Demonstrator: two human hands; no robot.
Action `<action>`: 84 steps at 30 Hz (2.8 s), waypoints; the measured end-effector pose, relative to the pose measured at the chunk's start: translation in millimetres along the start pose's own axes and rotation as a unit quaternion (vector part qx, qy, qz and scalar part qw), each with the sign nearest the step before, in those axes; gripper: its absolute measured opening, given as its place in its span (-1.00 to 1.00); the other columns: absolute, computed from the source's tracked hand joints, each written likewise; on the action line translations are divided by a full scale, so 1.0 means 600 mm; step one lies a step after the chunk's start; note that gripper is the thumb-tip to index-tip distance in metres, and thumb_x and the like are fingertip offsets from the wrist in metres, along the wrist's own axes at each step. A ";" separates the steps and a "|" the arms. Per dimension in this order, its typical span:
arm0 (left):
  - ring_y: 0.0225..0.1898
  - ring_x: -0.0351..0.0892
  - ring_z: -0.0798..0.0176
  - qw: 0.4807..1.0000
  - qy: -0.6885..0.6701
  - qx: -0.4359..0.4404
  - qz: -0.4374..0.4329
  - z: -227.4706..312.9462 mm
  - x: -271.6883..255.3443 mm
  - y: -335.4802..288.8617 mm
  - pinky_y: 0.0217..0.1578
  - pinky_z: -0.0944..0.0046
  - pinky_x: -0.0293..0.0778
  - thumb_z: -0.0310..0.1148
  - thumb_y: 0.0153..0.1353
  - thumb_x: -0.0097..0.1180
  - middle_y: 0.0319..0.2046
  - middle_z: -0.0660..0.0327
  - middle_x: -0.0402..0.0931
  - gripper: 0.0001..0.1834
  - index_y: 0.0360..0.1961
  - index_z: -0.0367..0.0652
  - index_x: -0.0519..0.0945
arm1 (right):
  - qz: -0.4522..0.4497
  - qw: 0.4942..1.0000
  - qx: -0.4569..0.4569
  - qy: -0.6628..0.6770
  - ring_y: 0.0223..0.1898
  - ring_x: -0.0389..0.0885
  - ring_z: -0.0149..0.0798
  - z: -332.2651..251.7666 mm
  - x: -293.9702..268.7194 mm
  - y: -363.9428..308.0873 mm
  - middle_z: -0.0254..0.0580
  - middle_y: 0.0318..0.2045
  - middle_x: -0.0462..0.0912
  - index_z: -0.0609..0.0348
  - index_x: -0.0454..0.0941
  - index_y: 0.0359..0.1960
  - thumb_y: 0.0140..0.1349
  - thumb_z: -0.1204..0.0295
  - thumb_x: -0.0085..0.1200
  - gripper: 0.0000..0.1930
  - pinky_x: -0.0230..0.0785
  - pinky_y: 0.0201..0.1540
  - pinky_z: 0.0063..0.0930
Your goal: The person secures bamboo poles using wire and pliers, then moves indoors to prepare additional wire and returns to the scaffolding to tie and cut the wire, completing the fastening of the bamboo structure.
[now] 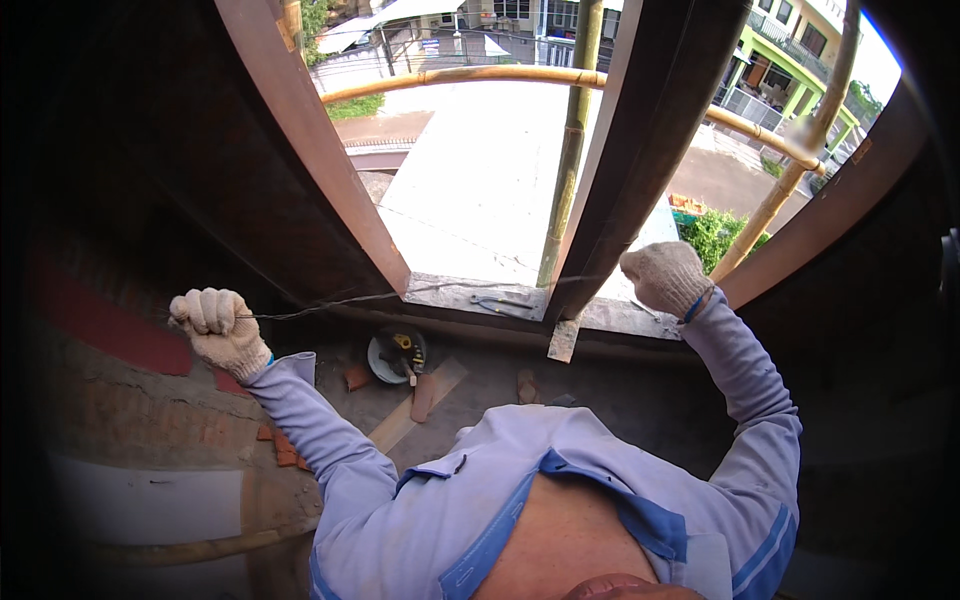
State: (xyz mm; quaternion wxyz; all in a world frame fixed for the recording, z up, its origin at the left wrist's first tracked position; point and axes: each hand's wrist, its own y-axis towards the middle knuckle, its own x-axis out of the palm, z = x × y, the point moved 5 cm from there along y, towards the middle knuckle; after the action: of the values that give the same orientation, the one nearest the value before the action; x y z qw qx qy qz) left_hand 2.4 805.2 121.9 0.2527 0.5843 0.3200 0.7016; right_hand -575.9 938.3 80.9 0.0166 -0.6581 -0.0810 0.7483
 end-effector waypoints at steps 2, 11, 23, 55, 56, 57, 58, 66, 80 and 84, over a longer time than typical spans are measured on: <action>-0.67 0.16 0.39 0.993 0.019 0.034 -0.108 0.052 0.043 0.033 -0.60 0.33 0.23 -0.20 0.51 -0.03 -0.69 0.37 0.18 -0.65 -0.46 -0.08 0.48 | -0.363 0.846 -0.303 0.245 -0.29 0.66 -0.13 -0.069 0.030 -0.059 -0.10 -0.33 0.70 0.23 0.69 -0.23 0.32 0.31 0.19 -0.78 0.49 -0.21 -0.28; -0.09 0.59 0.17 0.977 0.072 0.097 0.174 -0.016 -0.116 -0.086 0.16 -0.01 0.50 0.03 0.41 0.11 -0.20 0.22 0.64 -0.54 -0.02 -0.17 0.65 | 0.119 0.854 -0.163 0.480 -0.22 0.71 -0.12 -0.063 -0.098 -0.062 -0.08 -0.26 0.72 0.29 0.66 -0.16 0.39 0.41 0.11 -0.81 0.54 -0.16 -0.33; -0.57 0.07 0.38 0.961 -0.178 -0.082 0.197 -0.272 0.042 -0.147 -0.49 0.30 0.16 0.01 0.56 -0.07 -0.61 0.39 0.11 -0.51 -0.50 -0.01 0.23 | 0.411 0.909 -0.005 0.069 -0.35 0.70 0.01 -0.113 -0.126 0.003 -0.13 -0.45 0.67 0.10 0.63 -0.32 0.25 0.45 0.16 -0.96 0.53 -0.29 -0.12; -0.69 -0.08 0.45 0.988 -0.037 -0.140 0.049 -0.203 0.046 -0.134 -0.67 0.34 -0.07 0.37 0.33 -0.03 -0.71 0.43 0.02 -0.32 -0.54 -0.04 0.26 | -0.116 0.722 -0.321 0.602 -0.30 0.53 -0.31 -0.303 -0.134 -0.017 -0.23 -0.38 0.61 0.26 0.61 -0.27 0.52 0.05 -0.01 -0.54 0.44 -0.16 -0.30; -0.68 -0.05 0.45 0.988 -0.023 -0.114 0.098 -0.199 0.036 -0.142 -0.66 0.35 -0.03 0.35 0.33 0.00 -0.69 0.42 0.03 -0.36 -0.48 -0.04 0.29 | -0.036 0.765 -0.236 0.598 -0.30 0.64 -0.27 -0.279 -0.126 -0.001 -0.16 -0.37 0.63 0.28 0.61 -0.22 0.49 0.16 0.04 -0.63 0.48 -0.18 -0.29; -0.67 -0.03 0.45 0.988 0.003 -0.093 0.127 -0.194 0.028 -0.146 -0.65 0.36 0.01 0.33 0.32 0.03 -0.68 0.42 0.05 -0.39 -0.42 -0.05 0.33 | 0.036 0.809 -0.177 0.560 -0.32 0.67 -0.22 -0.259 -0.116 0.008 -0.11 -0.37 0.64 0.28 0.62 -0.21 0.47 0.22 0.04 -0.68 0.49 -0.21 -0.27; -0.66 0.00 0.45 0.988 0.032 -0.078 0.130 -0.189 0.027 -0.151 -0.65 0.37 0.05 0.31 0.31 0.06 -0.66 0.42 0.06 -0.41 -0.36 -0.05 0.36 | 0.114 0.839 -0.141 0.514 -0.33 0.71 -0.17 -0.250 -0.102 0.013 -0.07 -0.38 0.65 0.29 0.63 -0.19 0.44 0.28 0.05 -0.72 0.51 -0.24 -0.25; -0.73 -0.11 0.49 0.964 -0.055 -0.224 0.131 -0.234 0.029 -0.153 -0.70 0.35 -0.10 0.29 0.36 0.02 -0.73 0.45 0.00 -0.40 -0.41 -0.05 0.29 | -0.105 0.968 -0.044 0.224 -0.15 0.71 0.13 -0.205 0.140 -0.027 -0.03 -0.32 0.73 0.01 0.68 -0.22 0.30 0.30 0.04 -0.82 0.51 -0.08 0.05; -0.48 0.41 0.36 0.860 0.180 -0.457 0.136 -0.713 0.091 -0.321 -0.38 0.31 0.45 0.67 0.13 -0.25 -0.49 0.28 0.36 0.03 -0.15 -0.28 0.47 | 0.111 0.816 -0.031 0.566 -0.25 0.73 -0.10 0.010 0.227 -0.125 -0.02 -0.31 0.72 0.32 0.66 -0.20 0.31 0.50 0.10 -0.85 0.55 -0.14 -0.28; -0.24 0.50 0.41 0.813 0.319 -0.487 -0.023 -0.752 0.093 -0.288 -0.14 0.35 0.50 0.32 0.44 -0.07 -0.27 0.25 0.49 -0.25 0.05 -0.30 0.48 | 0.068 0.798 0.035 0.598 -0.27 0.72 -0.07 0.083 0.284 -0.147 0.00 -0.32 0.72 0.33 0.67 -0.21 0.33 0.50 0.07 -0.84 0.55 -0.15 -0.27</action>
State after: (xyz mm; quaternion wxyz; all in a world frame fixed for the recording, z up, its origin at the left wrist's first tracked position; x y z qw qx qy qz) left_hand -454.5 891.6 -20.7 0.4039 0.1206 0.0128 0.9067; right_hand -655.3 1042.6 -68.1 0.0335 -0.9775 0.0161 0.2078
